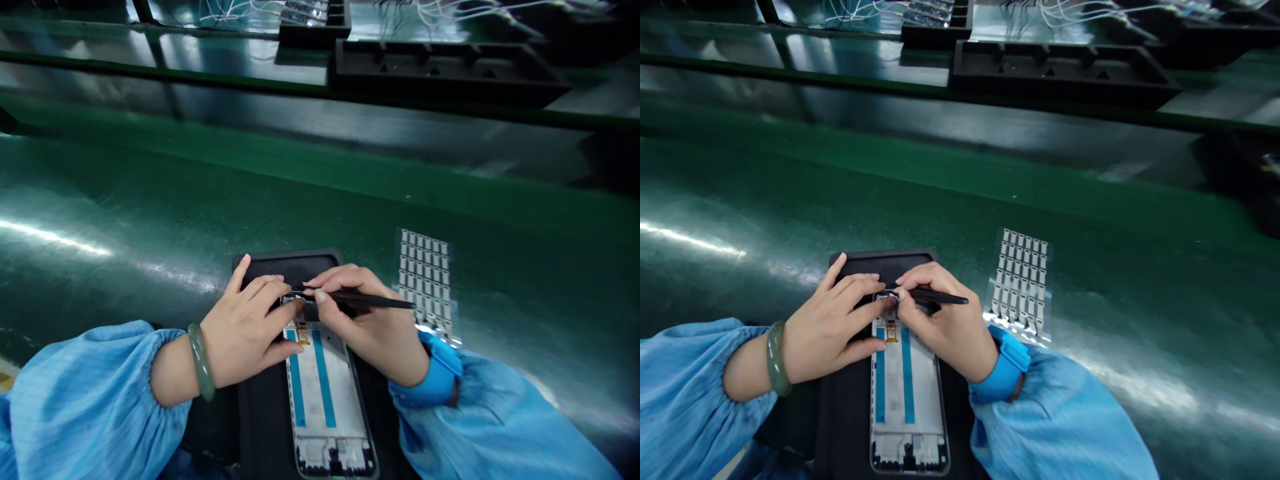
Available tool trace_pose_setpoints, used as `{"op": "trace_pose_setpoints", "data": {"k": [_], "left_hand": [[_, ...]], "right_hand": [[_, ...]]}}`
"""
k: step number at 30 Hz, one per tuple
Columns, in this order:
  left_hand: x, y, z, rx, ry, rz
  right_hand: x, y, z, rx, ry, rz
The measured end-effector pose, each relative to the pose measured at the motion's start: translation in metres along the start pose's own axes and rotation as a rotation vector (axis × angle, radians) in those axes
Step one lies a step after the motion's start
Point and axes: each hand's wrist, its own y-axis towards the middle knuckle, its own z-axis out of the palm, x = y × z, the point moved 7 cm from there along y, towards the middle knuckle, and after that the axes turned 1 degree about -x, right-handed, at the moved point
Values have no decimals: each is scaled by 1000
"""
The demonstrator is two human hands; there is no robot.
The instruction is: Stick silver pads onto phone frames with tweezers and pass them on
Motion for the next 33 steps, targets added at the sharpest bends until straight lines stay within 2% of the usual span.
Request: {"op": "trace_pose_setpoints", "data": {"k": [10, 18, 26, 33], "left_hand": [[0, 0, 1, 2, 20, -2], [1, 0, 1, 20, 17, -4], [2, 1, 1, 35, -3, -12], [1, 1, 1, 27, 2, -9]], "right_hand": [[15, 21, 12, 119, -234, -76], [5, 20, 6, 107, -93, 18], [9, 17, 2, 84, -115, -52], [6, 14, 0, 65, -84, -55]]}}
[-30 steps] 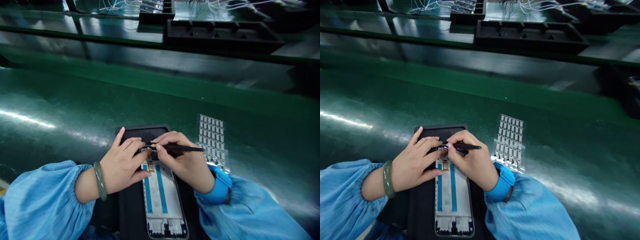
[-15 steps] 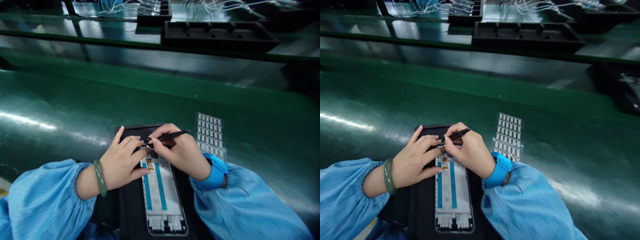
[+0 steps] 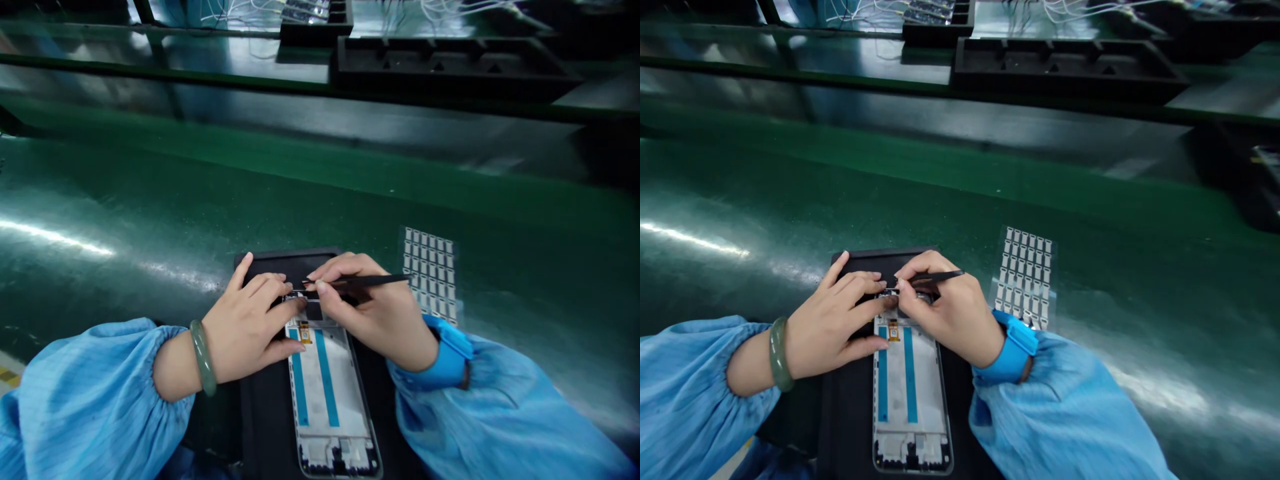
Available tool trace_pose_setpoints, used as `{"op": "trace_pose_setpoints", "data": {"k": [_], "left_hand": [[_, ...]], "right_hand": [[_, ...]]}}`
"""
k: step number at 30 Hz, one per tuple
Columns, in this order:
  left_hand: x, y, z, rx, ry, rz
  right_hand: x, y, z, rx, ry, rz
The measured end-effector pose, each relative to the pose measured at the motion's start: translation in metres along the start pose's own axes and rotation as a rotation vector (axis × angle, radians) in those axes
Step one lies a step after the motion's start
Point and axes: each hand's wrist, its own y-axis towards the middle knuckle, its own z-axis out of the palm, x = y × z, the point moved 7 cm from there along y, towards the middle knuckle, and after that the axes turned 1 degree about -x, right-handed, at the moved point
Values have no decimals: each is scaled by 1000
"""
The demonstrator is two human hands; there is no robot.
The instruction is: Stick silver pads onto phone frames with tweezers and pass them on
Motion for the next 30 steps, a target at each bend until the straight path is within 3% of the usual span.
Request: {"op": "trace_pose_setpoints", "data": {"k": [17, 30], "left_hand": [[0, 0, -1, -25, -6, 12], [0, 1, -1, 1, 9, 5]], "right_hand": [[12, -10, 5, -42, -25, -136], [9, 5, 8, 26, -71, -103]]}}
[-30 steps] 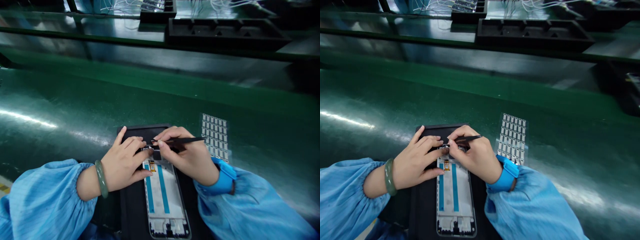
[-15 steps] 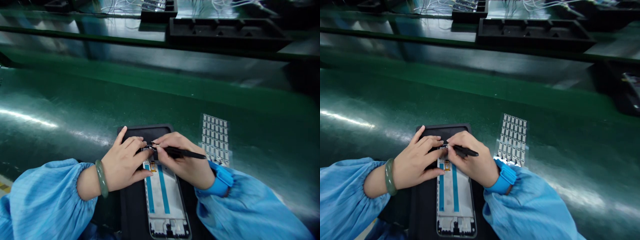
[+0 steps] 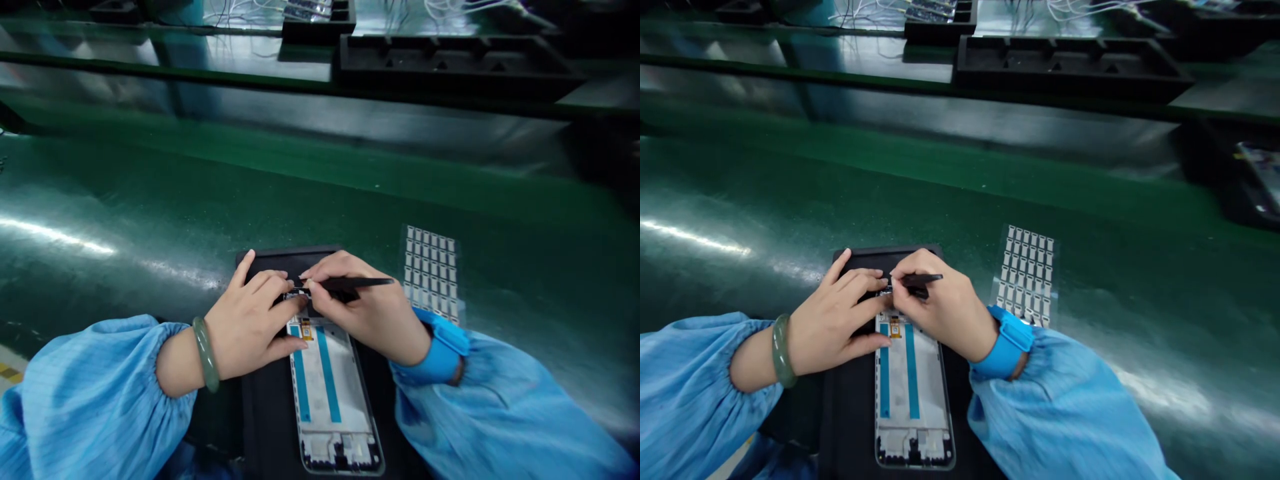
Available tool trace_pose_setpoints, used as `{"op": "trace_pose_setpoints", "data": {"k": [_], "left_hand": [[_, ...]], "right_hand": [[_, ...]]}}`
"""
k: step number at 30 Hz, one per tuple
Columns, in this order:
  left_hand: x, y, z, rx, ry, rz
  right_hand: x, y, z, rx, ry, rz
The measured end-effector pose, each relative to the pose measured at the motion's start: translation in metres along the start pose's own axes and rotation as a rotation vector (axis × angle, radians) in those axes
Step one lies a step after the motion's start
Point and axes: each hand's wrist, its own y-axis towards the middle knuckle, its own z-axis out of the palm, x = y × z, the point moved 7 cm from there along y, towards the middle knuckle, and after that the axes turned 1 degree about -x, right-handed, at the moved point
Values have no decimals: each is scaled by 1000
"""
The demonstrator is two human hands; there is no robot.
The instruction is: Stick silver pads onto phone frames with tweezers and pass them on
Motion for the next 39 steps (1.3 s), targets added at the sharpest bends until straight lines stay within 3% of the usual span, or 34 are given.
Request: {"op": "trace_pose_setpoints", "data": {"k": [7, 15, 23, 39], "left_hand": [[0, -1, -2, -22, 2, 3], [0, -1, -1, -16, 4, 5], [0, -1, -1, -9, -2, -2], [1, -1, 0, -16, -8, 7]], "right_hand": [[-3, 2, -4, 6, -43, 57], [-12, -1, -9, -22, 92, 158], [-2, 1, -6, 12, -43, 26], [4, 1, -4, 44, -92, -12]]}}
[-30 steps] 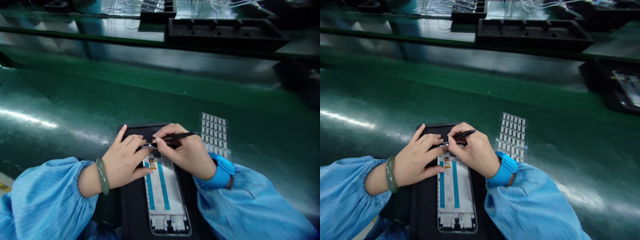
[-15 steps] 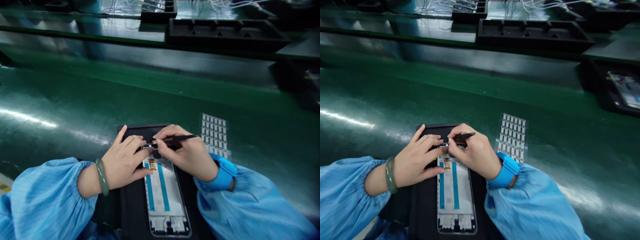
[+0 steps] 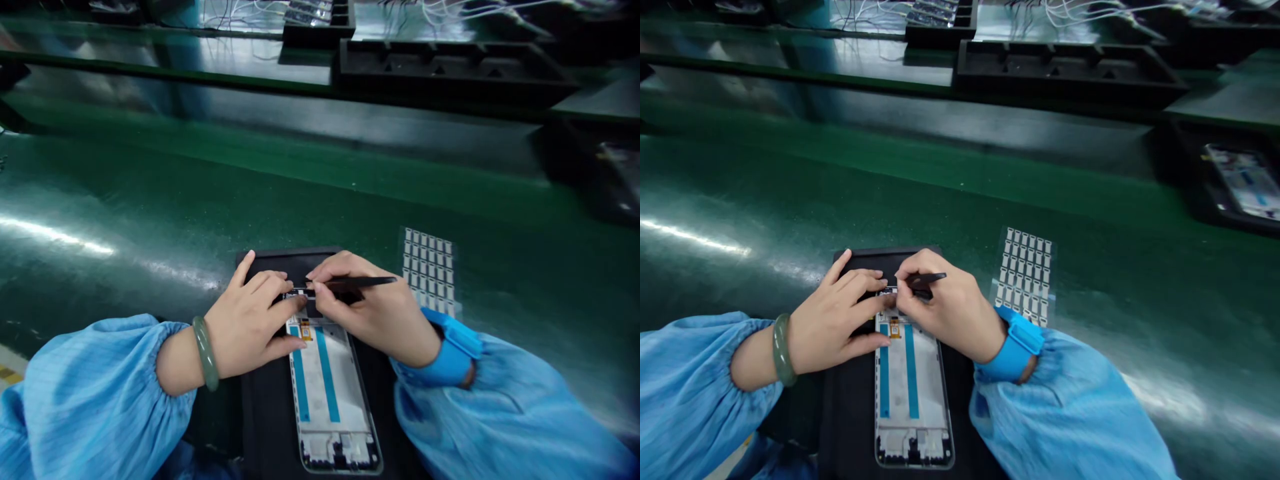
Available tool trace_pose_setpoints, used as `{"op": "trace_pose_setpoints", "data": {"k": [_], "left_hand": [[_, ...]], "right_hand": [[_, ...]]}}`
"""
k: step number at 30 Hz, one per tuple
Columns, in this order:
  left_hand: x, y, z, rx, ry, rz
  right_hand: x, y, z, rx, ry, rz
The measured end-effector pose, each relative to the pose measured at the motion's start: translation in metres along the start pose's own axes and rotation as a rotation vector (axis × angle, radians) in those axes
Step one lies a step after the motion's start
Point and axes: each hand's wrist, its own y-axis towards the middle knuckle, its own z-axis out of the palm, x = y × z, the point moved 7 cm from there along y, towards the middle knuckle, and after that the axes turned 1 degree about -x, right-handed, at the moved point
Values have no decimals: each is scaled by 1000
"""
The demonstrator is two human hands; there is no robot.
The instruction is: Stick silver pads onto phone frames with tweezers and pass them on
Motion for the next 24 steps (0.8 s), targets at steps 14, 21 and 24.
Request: {"op": "trace_pose_setpoints", "data": {"k": [14, 21, 24], "left_hand": [[0, 0, 0, -8, 7, 8], [0, 0, -1, -16, 1, 4], [0, 0, -1, -16, 5, 3]], "right_hand": [[-16, -6, -4, -49, 129, 79], [-17, -9, -1, -97, 200, 60], [-22, -10, -2, -120, 262, 126]]}}
